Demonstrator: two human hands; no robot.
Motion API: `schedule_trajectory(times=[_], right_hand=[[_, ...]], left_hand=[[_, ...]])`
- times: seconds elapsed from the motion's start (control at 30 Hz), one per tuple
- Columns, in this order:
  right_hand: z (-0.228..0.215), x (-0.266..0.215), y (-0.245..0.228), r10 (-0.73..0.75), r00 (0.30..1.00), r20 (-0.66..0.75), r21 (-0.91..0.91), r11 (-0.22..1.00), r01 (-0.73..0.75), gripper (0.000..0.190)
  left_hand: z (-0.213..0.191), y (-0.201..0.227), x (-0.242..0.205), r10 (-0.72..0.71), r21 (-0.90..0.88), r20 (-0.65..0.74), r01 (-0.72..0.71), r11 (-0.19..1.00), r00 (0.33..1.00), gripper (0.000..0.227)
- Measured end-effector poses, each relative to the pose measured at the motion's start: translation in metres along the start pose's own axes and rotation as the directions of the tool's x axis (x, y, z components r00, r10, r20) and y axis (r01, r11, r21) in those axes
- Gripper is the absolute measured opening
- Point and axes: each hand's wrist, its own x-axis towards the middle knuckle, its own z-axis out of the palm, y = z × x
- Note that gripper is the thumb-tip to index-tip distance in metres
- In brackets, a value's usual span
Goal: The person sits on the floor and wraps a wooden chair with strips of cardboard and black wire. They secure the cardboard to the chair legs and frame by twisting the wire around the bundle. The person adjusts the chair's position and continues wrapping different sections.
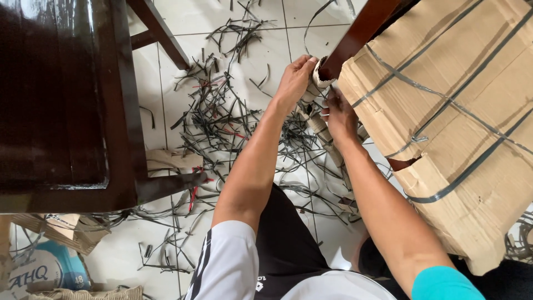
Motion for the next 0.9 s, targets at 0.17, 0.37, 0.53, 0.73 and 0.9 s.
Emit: schedule_trajectory(times=[0.17,0.37,0.53,0.73,0.9], right_hand=[[-0.005,-0.017,0.0,-0.119,0.992,0.038,-0.071,0.99,0.121,0.02],[-0.028,-0.097,0.038,0.145,0.987,0.065,-0.028,0.989,-0.143,0.024],[-0.054,-0.102,0.176,0.132,0.991,-0.029,0.132,0.983,-0.127,0.029],[-0.095,-0.137,0.233,0.142,0.983,-0.119,0.343,0.935,-0.094,0.027],[-0.11,-0.165,0.233,0.083,0.989,-0.126,0.489,0.872,-0.011,0.029]], left_hand=[[0.003,0.002,0.001,-0.091,-0.021,-0.052,0.09,0.996,0.994,0.035],[0.005,0.012,-0.01,-0.073,-0.133,-0.014,0.071,0.989,0.997,0.037],[0.017,0.013,-0.026,-0.051,0.26,-0.326,0.141,0.955,0.944,0.037],[0.04,-0.006,-0.07,0.192,0.526,-0.437,0.076,0.847,0.879,0.032],[0.108,-0.007,-0.162,0.122,0.581,0.011,-0.106,0.807,0.992,0.021]])
